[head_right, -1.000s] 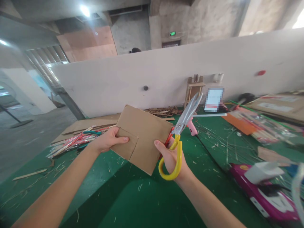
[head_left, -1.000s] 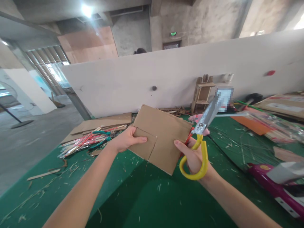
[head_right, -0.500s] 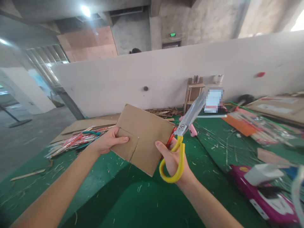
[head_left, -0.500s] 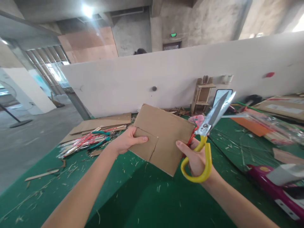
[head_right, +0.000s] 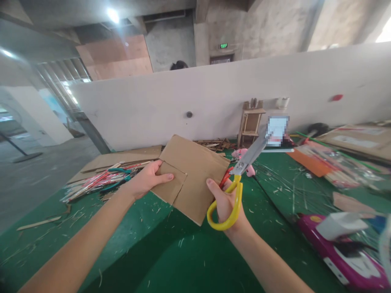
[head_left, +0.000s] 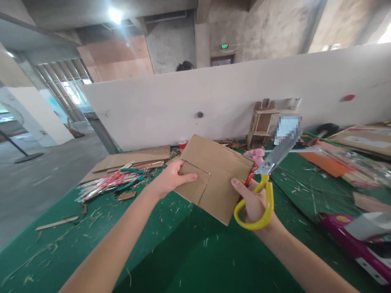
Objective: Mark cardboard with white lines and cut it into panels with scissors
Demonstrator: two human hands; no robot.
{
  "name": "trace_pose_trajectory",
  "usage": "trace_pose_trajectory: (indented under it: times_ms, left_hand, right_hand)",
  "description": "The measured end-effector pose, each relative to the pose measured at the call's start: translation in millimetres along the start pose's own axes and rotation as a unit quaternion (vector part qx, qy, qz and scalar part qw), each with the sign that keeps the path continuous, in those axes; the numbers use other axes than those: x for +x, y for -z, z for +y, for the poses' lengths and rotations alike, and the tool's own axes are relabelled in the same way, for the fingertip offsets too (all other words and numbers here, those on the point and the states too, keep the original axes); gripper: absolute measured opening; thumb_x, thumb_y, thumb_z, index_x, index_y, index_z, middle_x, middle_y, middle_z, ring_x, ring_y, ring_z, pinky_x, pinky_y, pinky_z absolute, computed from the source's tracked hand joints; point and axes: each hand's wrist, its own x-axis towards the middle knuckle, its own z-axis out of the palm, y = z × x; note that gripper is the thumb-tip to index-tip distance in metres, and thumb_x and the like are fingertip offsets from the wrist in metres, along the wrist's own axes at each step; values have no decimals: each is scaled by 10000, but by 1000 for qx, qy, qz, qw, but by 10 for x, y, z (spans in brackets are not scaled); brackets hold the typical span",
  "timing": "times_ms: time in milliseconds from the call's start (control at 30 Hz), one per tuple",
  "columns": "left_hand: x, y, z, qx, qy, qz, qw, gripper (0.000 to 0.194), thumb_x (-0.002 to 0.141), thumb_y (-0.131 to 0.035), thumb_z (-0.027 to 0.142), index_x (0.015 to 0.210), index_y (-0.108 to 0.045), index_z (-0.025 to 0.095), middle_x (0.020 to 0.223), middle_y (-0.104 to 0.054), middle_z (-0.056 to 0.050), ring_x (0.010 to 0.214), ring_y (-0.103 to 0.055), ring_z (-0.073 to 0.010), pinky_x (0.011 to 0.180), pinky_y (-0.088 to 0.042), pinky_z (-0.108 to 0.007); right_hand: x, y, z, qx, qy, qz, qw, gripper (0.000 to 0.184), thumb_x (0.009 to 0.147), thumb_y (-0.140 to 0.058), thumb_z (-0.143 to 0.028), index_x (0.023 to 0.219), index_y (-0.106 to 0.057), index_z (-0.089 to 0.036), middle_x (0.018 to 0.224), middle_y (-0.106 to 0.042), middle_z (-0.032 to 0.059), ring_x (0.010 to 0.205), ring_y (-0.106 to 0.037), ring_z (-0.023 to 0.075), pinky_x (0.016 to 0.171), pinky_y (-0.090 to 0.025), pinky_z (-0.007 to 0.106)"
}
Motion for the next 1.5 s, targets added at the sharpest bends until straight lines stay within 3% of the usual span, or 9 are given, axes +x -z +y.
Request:
trace_pose_trajectory:
  times_ms: [233,533,667,867,967,1033,1133,1300,1500]
  left_hand:
    - [23,-38,-68,-4,-33,26,999,501,673,-756,298,1127,-572,193,1206,-619,-112,1086,-584,-298,875,-486,-412]
    - [17,-276,48,106,-46,78,990,366,718,-701,397,1015,-622,199,1073,-668,-115,957,-631,-286,799,-502,-419]
    - [45,-235,7,-8,-41,127,991,418,711,-710,413,1045,-562,208,1009,-662,-92,842,-646,-233,676,-530,-365]
    - [29,-377,-278,-132,66,-57,987,426,689,-743,403,997,-566,166,949,-660,-98,793,-656,-208,655,-538,-342]
    - [32,-538,-306,-177,23,19,984,413,739,-705,374,1086,-567,198,1100,-645,-105,897,-643,-211,703,-536,-338]
    - [57,-555,-258,-211,-4,92,973,403,729,-713,359,1073,-584,194,1122,-648,-98,937,-637,-217,740,-532,-342]
    - [111,-409,-144,-242,-40,202,948,361,680,-748,338,975,-607,187,1029,-688,-69,899,-651,-205,736,-531,-327]
    - [165,-31,30,-242,-134,308,910,354,604,-795,292,879,-590,210,923,-705,-2,866,-651,-169,729,-521,-301]
    - [139,143,138,-234,-199,317,897,341,602,-798,310,847,-587,202,882,-694,17,804,-651,-144,725,-520,-295]
  right_hand:
    - [-12,-49,-69,39,-16,9,999,562,727,-659,-404,1243,-531,-220,1084,-686,106,1024,-619,352,848,-507,531]
    - [60,144,100,-113,101,77,985,494,796,-560,-456,1259,-520,-287,1162,-649,73,1128,-555,336,947,-442,527]
    - [82,125,67,-79,76,71,991,513,814,-538,-475,1279,-491,-263,1250,-599,88,1144,-556,318,912,-485,500]
    - [122,70,5,-23,61,107,992,612,824,-530,-484,1362,-384,-233,1320,-539,117,1154,-550,306,839,-540,472]
    - [144,59,27,-26,57,93,994,512,782,-601,-486,1223,-510,-241,1202,-618,107,987,-634,279,721,-567,407]
    - [160,67,40,-45,40,79,995,395,750,-628,-522,1003,-592,-220,945,-688,90,718,-654,227,538,-543,338]
    - [159,114,9,-109,-9,4,994,410,748,-582,-604,707,-572,-196,587,-591,18,416,-478,120,333,-365,237]
    - [70,241,-184,-244,-45,-192,950,424,807,-516,-598,759,-654,-200,678,-617,22,503,-491,107,391,-359,204]
    - [57,371,-360,-376,-17,-236,896,416,827,-478,-604,769,-667,-239,708,-613,16,648,-545,166,562,-438,261]
